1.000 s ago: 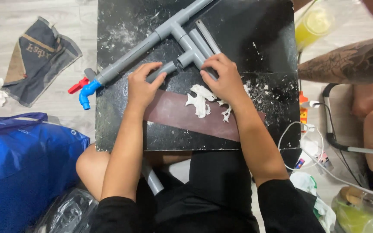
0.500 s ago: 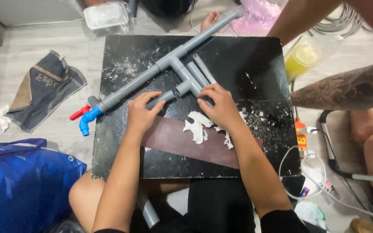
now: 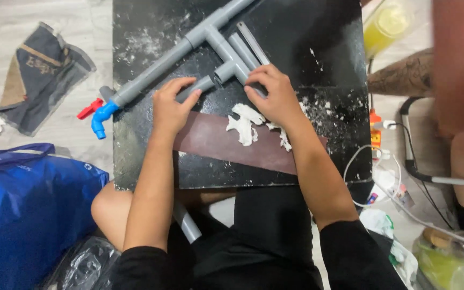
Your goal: The person sits on the floor and sands the ends of gray PVC pipes using a piece of sandpaper placed on a black table. They hold the pipes with one hand and rub them against the sandpaper with the other, occasionally wiping the surface with a white cloth.
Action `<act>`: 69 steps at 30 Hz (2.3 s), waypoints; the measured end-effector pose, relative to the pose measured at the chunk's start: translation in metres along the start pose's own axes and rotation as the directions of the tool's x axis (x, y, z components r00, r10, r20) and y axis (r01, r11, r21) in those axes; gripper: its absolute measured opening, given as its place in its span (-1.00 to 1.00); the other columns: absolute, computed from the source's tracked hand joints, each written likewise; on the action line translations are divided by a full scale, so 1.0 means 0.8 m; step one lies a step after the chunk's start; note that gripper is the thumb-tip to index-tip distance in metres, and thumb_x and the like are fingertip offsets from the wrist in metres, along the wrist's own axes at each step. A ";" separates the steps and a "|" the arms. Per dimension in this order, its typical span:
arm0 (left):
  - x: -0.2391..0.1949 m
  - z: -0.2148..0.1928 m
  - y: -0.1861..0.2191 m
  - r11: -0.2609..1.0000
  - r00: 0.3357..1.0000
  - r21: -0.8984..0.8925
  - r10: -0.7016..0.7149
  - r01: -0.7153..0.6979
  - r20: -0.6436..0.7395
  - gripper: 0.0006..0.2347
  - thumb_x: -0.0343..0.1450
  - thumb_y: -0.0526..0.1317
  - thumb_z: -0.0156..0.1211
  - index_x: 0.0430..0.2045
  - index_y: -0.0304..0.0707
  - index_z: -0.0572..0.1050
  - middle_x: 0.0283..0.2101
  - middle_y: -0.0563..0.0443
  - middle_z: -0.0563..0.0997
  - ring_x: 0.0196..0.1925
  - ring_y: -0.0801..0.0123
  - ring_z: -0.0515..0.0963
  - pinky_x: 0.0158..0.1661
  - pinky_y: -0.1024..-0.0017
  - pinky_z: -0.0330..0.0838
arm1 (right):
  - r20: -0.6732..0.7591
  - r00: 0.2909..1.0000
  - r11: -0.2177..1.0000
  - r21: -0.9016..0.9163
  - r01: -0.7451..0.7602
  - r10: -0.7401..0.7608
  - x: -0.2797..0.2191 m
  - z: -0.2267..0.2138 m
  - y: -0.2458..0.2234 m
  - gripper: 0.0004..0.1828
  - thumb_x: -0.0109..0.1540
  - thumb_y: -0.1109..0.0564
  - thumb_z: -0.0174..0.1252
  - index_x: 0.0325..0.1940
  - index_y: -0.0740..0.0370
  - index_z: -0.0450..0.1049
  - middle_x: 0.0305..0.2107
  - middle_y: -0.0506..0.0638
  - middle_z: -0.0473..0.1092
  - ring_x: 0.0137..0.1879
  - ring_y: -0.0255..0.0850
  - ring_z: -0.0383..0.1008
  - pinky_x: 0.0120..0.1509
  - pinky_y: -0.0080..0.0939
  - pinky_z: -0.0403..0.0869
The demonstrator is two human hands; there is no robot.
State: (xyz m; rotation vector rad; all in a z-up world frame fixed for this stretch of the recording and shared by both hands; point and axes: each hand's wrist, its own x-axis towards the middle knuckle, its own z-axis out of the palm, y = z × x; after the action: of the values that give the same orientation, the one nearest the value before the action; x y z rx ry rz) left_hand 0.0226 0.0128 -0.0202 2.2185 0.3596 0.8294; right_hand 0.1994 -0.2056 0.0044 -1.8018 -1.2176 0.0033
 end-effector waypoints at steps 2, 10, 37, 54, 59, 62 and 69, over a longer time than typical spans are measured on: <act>-0.002 -0.002 -0.001 1.000 1.000 -0.006 -0.026 0.026 0.001 -0.82 0.43 -0.23 0.43 -0.13 -0.15 0.65 -0.13 -0.02 0.70 -0.04 0.13 0.68 0.01 0.25 0.51 | -0.015 1.000 1.000 0.026 0.016 -0.016 0.000 0.002 0.000 -0.93 0.24 0.19 0.34 -0.20 0.16 0.59 -0.17 0.08 0.50 -0.02 0.14 0.59 0.10 0.01 0.51; 0.000 -0.002 0.003 1.000 1.000 -0.017 -0.012 0.012 -0.016 -0.82 0.43 -0.25 0.45 -0.13 -0.18 0.65 -0.17 -0.04 0.70 -0.07 0.12 0.68 -0.02 0.27 0.54 | 0.031 0.999 0.999 0.052 -0.007 0.005 0.003 -0.004 -0.010 -0.94 0.29 0.20 0.31 -0.17 0.21 0.59 -0.16 0.13 0.48 -0.01 0.17 0.57 0.09 0.05 0.53; 0.001 -0.007 0.018 0.989 0.988 0.034 -0.146 0.145 0.042 -0.80 0.40 -0.21 0.41 -0.11 -0.11 0.63 -0.14 -0.03 0.69 0.00 0.09 0.67 0.07 0.21 0.49 | 0.041 0.998 0.997 0.049 -0.052 0.050 0.001 -0.002 -0.003 -0.89 0.26 0.13 0.32 -0.16 0.18 0.60 -0.14 0.12 0.50 0.02 0.13 0.57 0.10 0.06 0.52; -0.001 -0.006 0.023 0.980 0.979 0.032 -0.198 0.197 0.046 -0.79 0.41 -0.19 0.41 -0.11 -0.15 0.63 -0.11 -0.07 0.69 0.06 0.06 0.64 0.14 0.17 0.47 | 0.077 0.989 0.989 0.066 -0.132 0.127 0.002 -0.006 -0.013 -0.90 0.29 0.15 0.29 -0.15 0.19 0.60 -0.13 0.11 0.50 0.06 0.12 0.56 0.16 0.08 0.50; 0.000 -0.007 0.021 0.985 0.984 0.006 -0.172 0.172 0.040 -0.80 0.42 -0.20 0.41 -0.12 -0.13 0.64 -0.10 -0.04 0.69 0.05 0.09 0.64 0.12 0.21 0.48 | 0.050 0.992 0.990 0.073 -0.121 0.118 0.003 -0.006 -0.014 -0.90 0.28 0.12 0.30 -0.17 0.17 0.61 -0.15 0.11 0.50 0.06 0.10 0.55 0.17 0.08 0.49; 0.000 -0.005 0.015 0.985 0.985 0.048 -0.170 0.168 0.044 -0.80 0.41 -0.16 0.41 -0.12 -0.11 0.64 -0.11 -0.03 0.69 0.04 0.10 0.64 0.10 0.19 0.49 | 0.056 0.994 0.994 0.051 -0.092 0.089 0.003 -0.004 -0.005 -0.90 0.25 0.14 0.31 -0.16 0.16 0.61 -0.13 0.12 0.50 0.07 0.13 0.54 0.18 0.09 0.49; 0.002 -0.008 0.024 0.982 0.981 0.020 -0.187 0.187 0.045 -0.80 0.41 -0.21 0.40 -0.11 -0.11 0.63 -0.11 -0.02 0.69 0.02 0.10 0.65 0.10 0.19 0.48 | 0.077 0.989 0.987 0.091 -0.134 0.127 0.004 -0.007 -0.013 -0.88 0.28 0.15 0.28 -0.13 0.21 0.61 -0.13 0.16 0.50 0.07 0.15 0.54 0.18 0.10 0.50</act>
State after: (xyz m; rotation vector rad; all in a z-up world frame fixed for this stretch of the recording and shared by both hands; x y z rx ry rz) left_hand 0.0200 0.0039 -0.0025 2.1753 0.5449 0.6751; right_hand 0.1960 -0.2064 0.0164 -1.8071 -1.1280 0.1991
